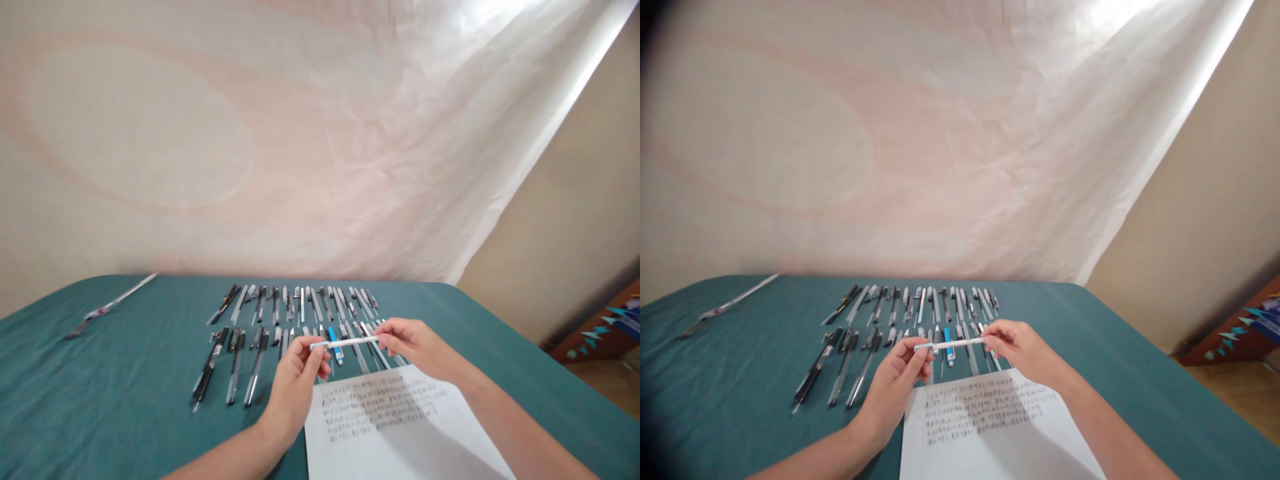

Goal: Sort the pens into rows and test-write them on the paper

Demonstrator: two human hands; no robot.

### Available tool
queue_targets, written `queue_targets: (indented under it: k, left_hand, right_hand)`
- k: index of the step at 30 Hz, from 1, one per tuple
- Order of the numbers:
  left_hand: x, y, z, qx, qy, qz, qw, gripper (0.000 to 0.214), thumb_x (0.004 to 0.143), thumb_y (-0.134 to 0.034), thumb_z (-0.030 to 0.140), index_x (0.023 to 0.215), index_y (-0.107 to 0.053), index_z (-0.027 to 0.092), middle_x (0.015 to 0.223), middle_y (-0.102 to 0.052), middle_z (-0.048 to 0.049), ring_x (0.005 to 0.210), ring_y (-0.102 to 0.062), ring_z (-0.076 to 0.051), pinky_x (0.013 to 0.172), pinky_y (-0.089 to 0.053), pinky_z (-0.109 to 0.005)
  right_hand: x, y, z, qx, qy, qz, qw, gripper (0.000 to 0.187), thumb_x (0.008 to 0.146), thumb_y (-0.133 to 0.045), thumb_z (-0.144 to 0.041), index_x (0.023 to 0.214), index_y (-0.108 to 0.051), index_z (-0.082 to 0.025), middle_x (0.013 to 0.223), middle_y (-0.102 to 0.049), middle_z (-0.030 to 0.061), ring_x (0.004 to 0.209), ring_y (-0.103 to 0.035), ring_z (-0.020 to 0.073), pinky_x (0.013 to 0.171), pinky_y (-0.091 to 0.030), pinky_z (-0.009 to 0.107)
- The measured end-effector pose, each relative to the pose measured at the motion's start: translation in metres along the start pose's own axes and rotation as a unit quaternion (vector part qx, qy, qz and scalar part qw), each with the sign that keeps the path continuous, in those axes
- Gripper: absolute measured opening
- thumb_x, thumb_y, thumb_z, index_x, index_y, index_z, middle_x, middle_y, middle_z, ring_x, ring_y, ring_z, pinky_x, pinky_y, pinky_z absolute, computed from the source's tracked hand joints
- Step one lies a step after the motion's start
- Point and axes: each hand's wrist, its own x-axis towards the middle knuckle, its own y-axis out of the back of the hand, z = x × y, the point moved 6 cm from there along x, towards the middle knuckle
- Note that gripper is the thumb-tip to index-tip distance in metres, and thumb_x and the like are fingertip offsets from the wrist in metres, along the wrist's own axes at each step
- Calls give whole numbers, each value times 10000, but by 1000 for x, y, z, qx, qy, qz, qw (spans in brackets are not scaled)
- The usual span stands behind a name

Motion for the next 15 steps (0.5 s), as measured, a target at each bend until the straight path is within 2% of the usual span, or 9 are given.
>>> queue_targets:
  k: [3,7,11,13,15]
  left_hand:
    - [0,1,-1,12,-1,8,1000,224,788,-492,341,925,-492,164,720,-553,8,589,-505,-83,559,-411,-219]
    - [0,0,2,9,-6,11,1000,291,788,-491,345,1012,-442,166,740,-549,2,583,-502,-87,557,-407,-228]
    - [-3,-2,6,3,-17,17,1000,390,790,-490,341,1120,-340,197,759,-533,14,583,-501,-92,566,-403,-237]
    - [-5,-5,8,10,-24,-3,1000,338,805,-468,334,1091,-352,196,749,-520,17,583,-496,-90,575,-398,-237]
    - [-9,-9,8,20,-29,-25,999,284,819,-442,333,1056,-367,197,737,-510,19,578,-491,-90,574,-392,-237]
  right_hand:
    - [-3,0,-7,-133,67,-22,989,192,781,-522,-334,789,-668,-209,675,-617,7,611,-516,136,559,-364,241]
    - [-4,-2,-15,-184,125,-4,975,185,790,-516,-297,753,-683,-227,727,-603,20,650,-522,139,593,-373,240]
    - [3,14,-2,-206,108,50,971,222,799,-488,-322,772,-684,-223,716,-590,21,622,-516,134,578,-373,239]
    - [9,33,20,-231,73,104,965,245,795,-473,-342,784,-682,-214,719,-597,24,620,-523,140,584,-378,246]
    - [13,58,52,-271,7,170,947,264,779,-470,-359,803,-677,-198,736,-619,37,650,-542,158,606,-383,254]
